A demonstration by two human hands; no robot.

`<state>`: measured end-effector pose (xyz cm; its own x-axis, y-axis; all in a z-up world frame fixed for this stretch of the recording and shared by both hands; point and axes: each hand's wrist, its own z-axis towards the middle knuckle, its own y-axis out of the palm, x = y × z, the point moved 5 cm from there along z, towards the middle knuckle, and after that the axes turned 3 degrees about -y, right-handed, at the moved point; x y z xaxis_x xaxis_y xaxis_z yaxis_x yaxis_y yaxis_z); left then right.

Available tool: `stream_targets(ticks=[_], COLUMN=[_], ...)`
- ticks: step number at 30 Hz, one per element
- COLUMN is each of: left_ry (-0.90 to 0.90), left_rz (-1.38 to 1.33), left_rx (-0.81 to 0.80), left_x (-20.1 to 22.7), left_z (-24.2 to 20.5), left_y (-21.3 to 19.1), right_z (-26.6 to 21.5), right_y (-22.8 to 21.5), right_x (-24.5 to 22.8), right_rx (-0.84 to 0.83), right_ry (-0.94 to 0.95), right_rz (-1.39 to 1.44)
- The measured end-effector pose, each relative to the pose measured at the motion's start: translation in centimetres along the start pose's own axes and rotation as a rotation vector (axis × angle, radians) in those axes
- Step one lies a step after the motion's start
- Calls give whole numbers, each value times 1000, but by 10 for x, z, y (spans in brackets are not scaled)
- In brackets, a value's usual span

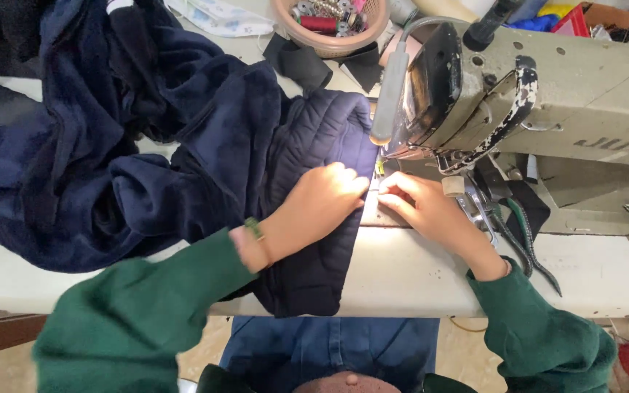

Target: Sewing a dark blue fabric waistband onto a garment using an industrial sewing machine, involving careful alignment and feeding of the material.

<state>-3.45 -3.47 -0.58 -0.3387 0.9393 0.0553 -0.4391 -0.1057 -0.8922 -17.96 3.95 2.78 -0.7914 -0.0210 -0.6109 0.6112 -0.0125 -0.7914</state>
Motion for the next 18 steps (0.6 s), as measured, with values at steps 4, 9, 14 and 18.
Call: stream_targets(ticks=[4, 9, 14, 18], left_ry=[54, -152, -80, -152], left_rz=[-206, -495, -179, -644], left_rx=[288, 224, 64, 120], left_x=[3, -23, -30, -40], left_z=[8, 3, 1, -1], left_y=[23, 34, 59, 64], right_z=[-3, -33, -84, -98], right_y=[-1, -11, -31, -27], right_x=[3, 33, 79, 91], right_rx=[14, 145, 389, 394], right_ry=[-2, 100, 97, 114], right_rz=[-3, -152, -963, -908])
